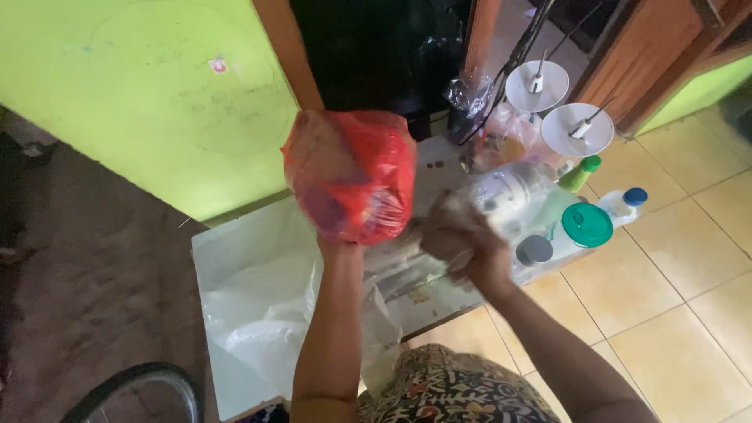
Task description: Cleaning various objects including a helmet and plastic containers with a cloth.
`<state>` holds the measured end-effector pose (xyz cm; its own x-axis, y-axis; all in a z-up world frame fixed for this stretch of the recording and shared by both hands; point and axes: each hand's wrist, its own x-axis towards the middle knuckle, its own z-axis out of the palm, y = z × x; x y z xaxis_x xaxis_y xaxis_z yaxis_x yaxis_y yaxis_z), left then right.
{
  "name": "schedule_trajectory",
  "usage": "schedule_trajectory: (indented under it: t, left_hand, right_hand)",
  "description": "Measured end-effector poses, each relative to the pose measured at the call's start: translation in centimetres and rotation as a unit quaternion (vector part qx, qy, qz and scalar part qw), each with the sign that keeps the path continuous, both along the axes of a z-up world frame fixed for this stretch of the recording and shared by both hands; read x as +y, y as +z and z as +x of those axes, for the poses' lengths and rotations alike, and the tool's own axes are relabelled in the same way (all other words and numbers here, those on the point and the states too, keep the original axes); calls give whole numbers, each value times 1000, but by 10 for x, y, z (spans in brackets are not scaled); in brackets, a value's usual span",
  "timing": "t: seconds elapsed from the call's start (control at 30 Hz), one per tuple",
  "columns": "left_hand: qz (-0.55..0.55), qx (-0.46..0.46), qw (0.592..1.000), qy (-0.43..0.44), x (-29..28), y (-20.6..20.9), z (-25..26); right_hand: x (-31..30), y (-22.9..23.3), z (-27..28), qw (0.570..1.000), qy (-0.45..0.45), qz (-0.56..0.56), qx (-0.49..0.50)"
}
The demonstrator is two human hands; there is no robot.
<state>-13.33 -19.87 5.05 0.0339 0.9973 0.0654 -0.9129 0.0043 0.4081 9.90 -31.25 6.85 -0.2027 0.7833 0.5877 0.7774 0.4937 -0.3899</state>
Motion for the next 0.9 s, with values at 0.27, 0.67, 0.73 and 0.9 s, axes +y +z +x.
schedule_trajectory:
  t: [0.27, 0.67, 0.73, 0.9]
  left_hand:
    - [12, 26, 999, 41, -60, 5, 57]
    - [-62, -30, 994, 82, -177, -31, 69]
    - [-50, -27, 996, 69, -197, -35, 61]
    - [-27, -42, 999, -11, -229, -78, 38]
  right_hand:
    - [-34, 161, 42, 935, 262, 191, 147]
    - [-42, 62, 108, 829, 282, -197, 442]
    - [-42, 47, 108, 771, 296, -263, 499]
    - [-76, 57, 89, 635, 305, -385, 596]
